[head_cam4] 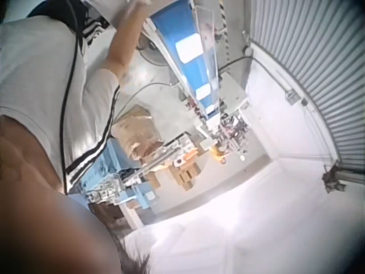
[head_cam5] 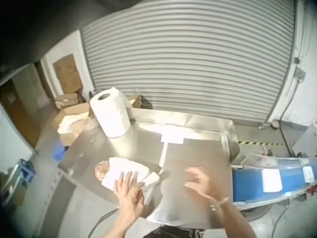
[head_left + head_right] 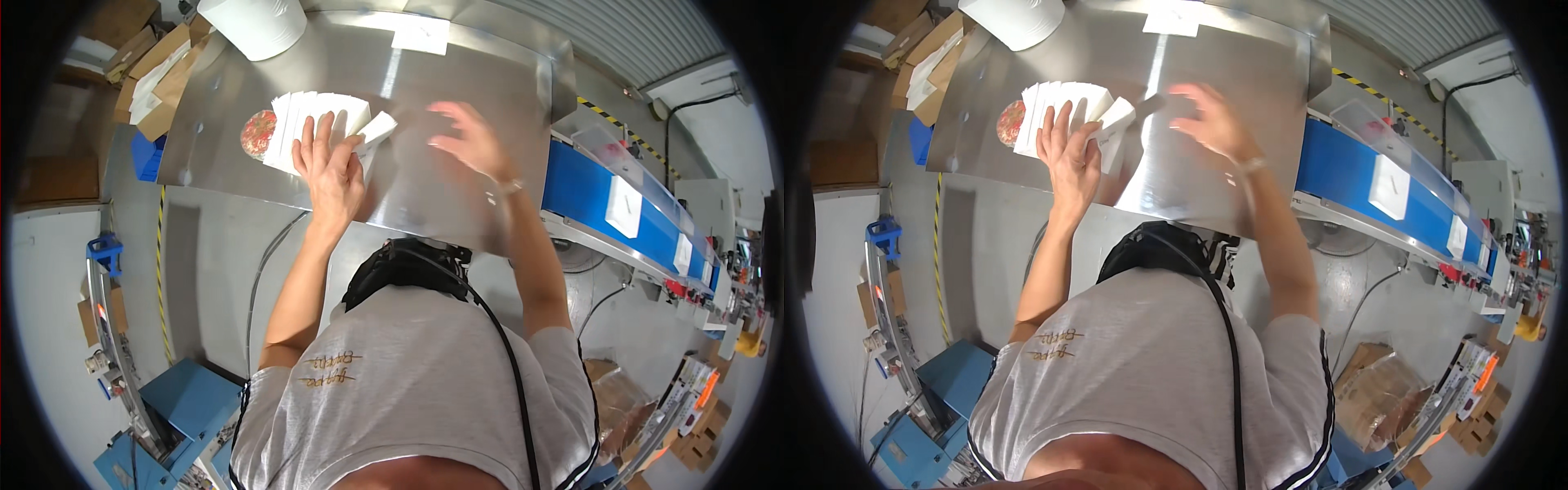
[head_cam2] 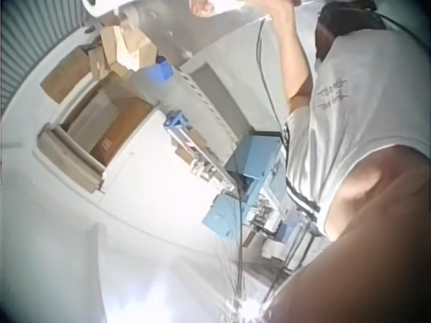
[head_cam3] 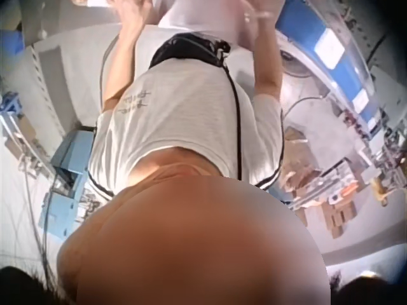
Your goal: Sorting and placing stacks of paper sheets onto a conveyor belt system.
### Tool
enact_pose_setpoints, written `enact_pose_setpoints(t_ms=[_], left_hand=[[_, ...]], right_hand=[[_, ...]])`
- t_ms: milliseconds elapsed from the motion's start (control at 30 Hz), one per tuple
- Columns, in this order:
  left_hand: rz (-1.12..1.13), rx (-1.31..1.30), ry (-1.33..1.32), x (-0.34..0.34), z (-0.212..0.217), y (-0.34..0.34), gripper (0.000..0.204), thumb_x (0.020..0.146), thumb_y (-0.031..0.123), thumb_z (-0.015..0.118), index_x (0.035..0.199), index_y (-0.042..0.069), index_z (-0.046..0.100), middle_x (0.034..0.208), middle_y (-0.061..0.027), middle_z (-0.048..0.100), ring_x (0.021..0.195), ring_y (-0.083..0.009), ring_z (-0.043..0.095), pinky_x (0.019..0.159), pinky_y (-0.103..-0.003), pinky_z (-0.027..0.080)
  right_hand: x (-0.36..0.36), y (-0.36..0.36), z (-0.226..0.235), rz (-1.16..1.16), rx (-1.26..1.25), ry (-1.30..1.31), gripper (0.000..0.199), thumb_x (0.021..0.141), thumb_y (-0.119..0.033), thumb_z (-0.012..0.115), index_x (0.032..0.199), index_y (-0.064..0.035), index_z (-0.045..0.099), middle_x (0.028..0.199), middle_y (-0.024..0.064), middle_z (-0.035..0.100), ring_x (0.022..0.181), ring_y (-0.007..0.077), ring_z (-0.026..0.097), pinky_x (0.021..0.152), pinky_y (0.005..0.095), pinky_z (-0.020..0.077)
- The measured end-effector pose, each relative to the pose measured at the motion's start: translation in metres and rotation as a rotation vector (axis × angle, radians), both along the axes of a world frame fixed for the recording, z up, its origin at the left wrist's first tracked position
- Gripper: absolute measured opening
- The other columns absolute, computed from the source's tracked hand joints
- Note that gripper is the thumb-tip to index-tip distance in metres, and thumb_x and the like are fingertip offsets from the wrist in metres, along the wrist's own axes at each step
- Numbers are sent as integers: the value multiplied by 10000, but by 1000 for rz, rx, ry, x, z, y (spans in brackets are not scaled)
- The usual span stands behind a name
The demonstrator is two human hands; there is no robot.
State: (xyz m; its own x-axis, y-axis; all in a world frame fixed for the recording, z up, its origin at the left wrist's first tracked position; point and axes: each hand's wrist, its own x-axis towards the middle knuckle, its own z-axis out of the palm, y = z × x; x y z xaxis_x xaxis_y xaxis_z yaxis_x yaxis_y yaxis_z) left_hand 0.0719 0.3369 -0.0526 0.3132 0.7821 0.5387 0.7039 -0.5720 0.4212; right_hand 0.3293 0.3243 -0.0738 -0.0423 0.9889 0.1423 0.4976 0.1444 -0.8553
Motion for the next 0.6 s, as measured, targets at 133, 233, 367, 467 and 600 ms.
enact_pose_setpoints(t_ms=[133, 233, 367, 467, 600], left_hand=[[-35, 14, 19, 0, 4, 2, 355, 748, 12, 626, 1090, 99, 655, 1395, -174, 421, 1365, -409, 262, 1099, -554, 135], [53, -26, -84, -1, 7, 3, 487, 766, 70, 661, 1243, 78, 559, 1394, -193, 416, 1352, -420, 275, 1098, -550, 145], [48, -4, 1, -10, -4, 9, 464, 757, 40, 648, 1214, 89, 583, 1356, -184, 450, 1311, -392, 345, 1091, -522, 193], [62, -15, 6, -11, -3, 8, 445, 751, 11, 635, 1186, 96, 605, 1347, -160, 463, 1311, -377, 350, 1093, -513, 193], [65, -26, -15, -8, -2, 7, 420, 745, -12, 623, 1151, 98, 630, 1349, -145, 466, 1314, -368, 350, 1095, -515, 186]], right_hand=[[-49, 43, 2, 226, -12, -37, 472, 837, -198, 696, 1263, -85, 526, 1328, 85, 484, 1210, 219, 479, 1000, 348, 406], [-43, 34, -9, 250, -121, 322, 488, 854, -221, 692, 1265, -48, 496, 1262, 125, 511, 1080, 188, 543, 894, 310, 464], [13, -17, -28, -65, -187, 592, 346, 919, -204, 617, 1193, -10, 533, 1095, 39, 590, 979, 124, 563, 859, 293, 468], [69, -71, -31, -395, -64, 445, 309, 930, -228, 600, 1151, -13, 575, 1044, 45, 616, 939, 111, 565, 832, 293, 472], [185, -140, -60, -750, -142, -96, 468, 898, -342, 628, 1218, -8, 556, 1075, 121, 647, 972, 195, 595, 865, 337, 468]])
